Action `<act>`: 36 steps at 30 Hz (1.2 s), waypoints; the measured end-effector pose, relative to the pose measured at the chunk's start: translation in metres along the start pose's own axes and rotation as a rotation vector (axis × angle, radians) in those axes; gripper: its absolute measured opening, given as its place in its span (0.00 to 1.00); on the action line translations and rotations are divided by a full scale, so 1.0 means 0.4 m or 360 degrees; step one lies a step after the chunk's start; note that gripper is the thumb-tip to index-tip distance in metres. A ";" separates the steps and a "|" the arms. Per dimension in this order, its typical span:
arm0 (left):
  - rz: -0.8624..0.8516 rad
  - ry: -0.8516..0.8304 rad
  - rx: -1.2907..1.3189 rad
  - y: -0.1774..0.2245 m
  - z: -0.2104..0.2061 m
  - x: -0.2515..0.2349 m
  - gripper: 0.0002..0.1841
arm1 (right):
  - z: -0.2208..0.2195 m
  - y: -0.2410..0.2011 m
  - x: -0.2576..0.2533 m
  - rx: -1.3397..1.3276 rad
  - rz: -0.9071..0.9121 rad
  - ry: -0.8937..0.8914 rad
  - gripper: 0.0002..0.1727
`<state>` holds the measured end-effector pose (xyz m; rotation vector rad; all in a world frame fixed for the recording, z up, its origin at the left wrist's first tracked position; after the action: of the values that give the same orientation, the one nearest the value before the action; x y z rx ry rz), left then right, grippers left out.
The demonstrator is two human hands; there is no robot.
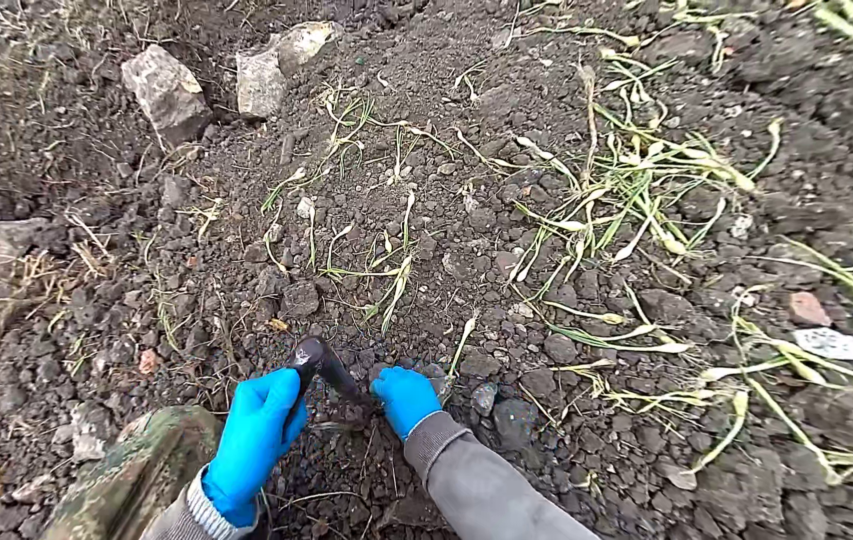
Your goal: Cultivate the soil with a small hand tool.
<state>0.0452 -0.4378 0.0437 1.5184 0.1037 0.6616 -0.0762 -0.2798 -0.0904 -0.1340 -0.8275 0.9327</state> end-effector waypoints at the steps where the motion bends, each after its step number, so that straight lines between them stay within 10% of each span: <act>1: -0.0125 -0.0018 0.0004 0.023 0.011 0.018 0.34 | -0.013 -0.012 -0.009 0.0045 0.0035 -0.0080 0.21; 7: -0.0312 -0.0145 0.0174 0.094 0.013 0.026 0.32 | 0.008 0.032 0.085 -0.0254 -0.0115 0.0180 0.21; 13: 0.0145 -0.0283 -0.0241 -0.172 -0.067 -0.059 0.34 | 0.009 0.061 0.113 -0.0174 0.0105 0.0991 0.11; 19: -0.0095 -0.0166 0.0104 -0.029 -0.008 0.003 0.32 | -0.045 -0.004 0.004 0.0024 -0.0032 -0.0144 0.21; 25: -0.0244 0.0014 0.0000 -0.041 0.035 -0.058 0.35 | 0.011 0.104 0.108 0.0278 -0.0351 0.1174 0.19; 31: -0.0168 -0.0013 -0.0058 0.018 0.083 -0.118 0.36 | 0.134 0.193 0.080 0.0334 -0.0823 0.0148 0.34; 36: -0.0484 -0.0074 -0.0023 0.132 0.059 -0.126 0.33 | 0.115 0.163 0.071 0.0172 -0.0467 0.0444 0.18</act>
<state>-0.0031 -0.4861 0.0785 1.4649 0.2879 0.3829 -0.1414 -0.2294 -0.0712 -0.0448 -0.5199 0.6614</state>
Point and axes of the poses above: each hand's wrist, its own x-axis away from the middle knuckle, its own z-axis out of the back of the hand, y = z × x, the point moved 2 cm from there along -x, towards the middle knuckle, and after that the axes turned 4 degrees about z, right-handed, at the moved point
